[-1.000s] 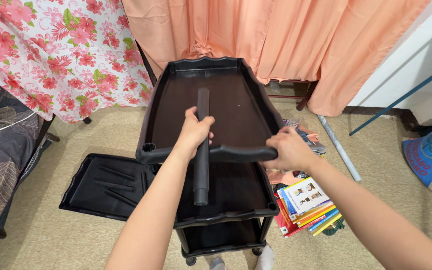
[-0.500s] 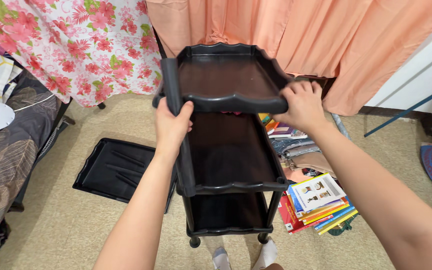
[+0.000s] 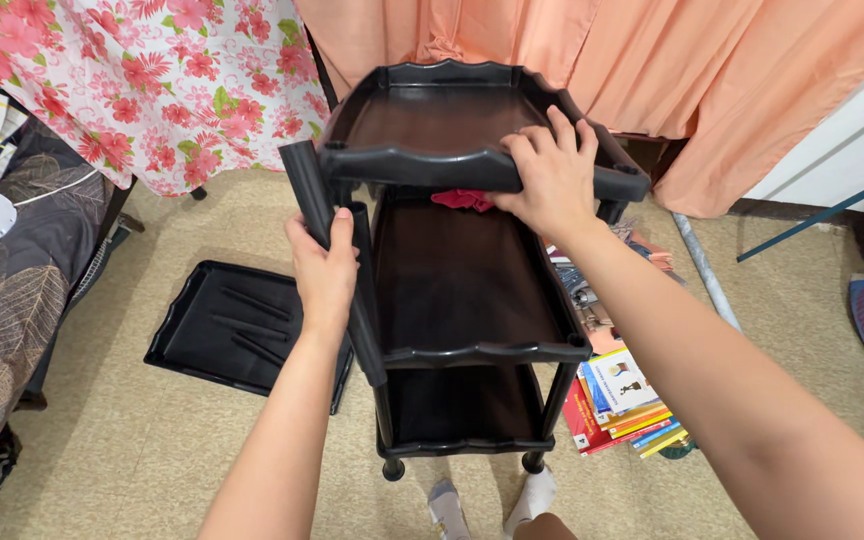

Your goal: The person assembles a black plastic three-tier rolling cart by inserting vertical support poles into the tray frames and securing each tier. They handle the trays and poles by hand, aligning and pressing the components together to form the cart structure.

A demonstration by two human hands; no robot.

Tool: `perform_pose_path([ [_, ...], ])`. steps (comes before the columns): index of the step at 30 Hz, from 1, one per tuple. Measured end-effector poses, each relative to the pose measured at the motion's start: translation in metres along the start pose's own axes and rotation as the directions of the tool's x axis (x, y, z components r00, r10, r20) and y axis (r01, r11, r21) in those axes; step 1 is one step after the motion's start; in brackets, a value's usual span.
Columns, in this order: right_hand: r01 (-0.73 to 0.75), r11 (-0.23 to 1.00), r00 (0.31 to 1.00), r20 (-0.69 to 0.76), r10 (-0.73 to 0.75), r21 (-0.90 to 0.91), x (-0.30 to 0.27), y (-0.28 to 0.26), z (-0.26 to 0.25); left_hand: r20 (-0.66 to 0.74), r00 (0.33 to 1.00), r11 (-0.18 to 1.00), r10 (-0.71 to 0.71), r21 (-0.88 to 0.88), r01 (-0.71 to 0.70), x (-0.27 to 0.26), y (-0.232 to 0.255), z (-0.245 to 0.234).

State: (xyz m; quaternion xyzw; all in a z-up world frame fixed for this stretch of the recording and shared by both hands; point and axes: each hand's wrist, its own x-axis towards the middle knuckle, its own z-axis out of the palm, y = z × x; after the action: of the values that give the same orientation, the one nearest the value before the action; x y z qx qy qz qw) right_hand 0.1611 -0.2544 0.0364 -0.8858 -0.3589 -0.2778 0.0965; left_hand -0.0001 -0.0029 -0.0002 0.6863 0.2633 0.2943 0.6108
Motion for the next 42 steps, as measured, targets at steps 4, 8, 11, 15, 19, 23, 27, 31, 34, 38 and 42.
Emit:
perform_pose_path([
  [4, -0.032, 0.999, 0.998, -0.046, 0.031, -0.027, 0.009, 0.007, 0.012, 0.028, 0.997, 0.997, -0.07, -0.008, 0.07, -0.007, -0.005, 0.005],
  [8, -0.027, 0.999, 0.994, -0.103, 0.023, -0.045, 0.016, 0.013, 0.018, 0.052, 0.997, 0.998, -0.062, 0.001, 0.062, -0.006, -0.012, 0.005],
  [11, -0.042, 0.999, 0.997, -0.058, 0.042, -0.006, 0.021, 0.015, 0.017, 0.068, 0.996, 0.998, -0.064, -0.005, 0.064, -0.005, -0.017, 0.003],
  [15, -0.056, 0.998, 0.998, -0.024, 0.056, -0.011, 0.025, 0.015, 0.012, 0.021, 0.999, 0.992, -0.038, 0.12, 0.035, -0.001, -0.023, 0.007],
  [19, -0.067, 0.998, 0.998, -0.003, 0.067, -0.008, 0.031, 0.016, 0.011, 0.025, 1.0, 1.0, 0.002, -0.024, -0.002, -0.007, -0.04, 0.022],
  [23, -0.05, 0.999, 0.999, -0.018, 0.05, -0.004, 0.042, 0.019, 0.013, -0.012, 0.96, 0.92, 0.278, 0.289, -0.263, -0.009, -0.059, 0.038],
  [27, -0.074, 0.997, 0.997, 0.017, 0.075, -0.01, 0.056, 0.021, 0.017, 0.095, 0.901, 0.859, 0.424, 0.275, -0.433, -0.018, -0.064, 0.054],
  [31, -0.057, 0.998, 0.998, 0.005, 0.057, -0.014, 0.064, 0.026, 0.021, 0.221, 0.922, 0.912, 0.318, 0.195, -0.361, -0.024, -0.042, 0.074],
  [34, -0.059, 0.998, 0.998, 0.012, 0.059, -0.018, 0.072, 0.03, 0.025, 0.236, 0.894, 0.896, 0.38, 0.143, -0.419, -0.019, -0.013, 0.081],
  [38, -0.056, 0.998, 0.998, 0.015, 0.057, -0.006, 0.085, 0.034, 0.031, 0.237, 0.845, 0.872, 0.479, -0.015, -0.489, -0.005, 0.017, 0.088],
  [42, -0.053, 0.999, 0.998, 0.023, 0.053, -0.004, 0.091, 0.036, 0.031, 0.257, 0.828, 0.866, 0.499, -0.113, -0.487, 0.017, 0.004, 0.105],
])
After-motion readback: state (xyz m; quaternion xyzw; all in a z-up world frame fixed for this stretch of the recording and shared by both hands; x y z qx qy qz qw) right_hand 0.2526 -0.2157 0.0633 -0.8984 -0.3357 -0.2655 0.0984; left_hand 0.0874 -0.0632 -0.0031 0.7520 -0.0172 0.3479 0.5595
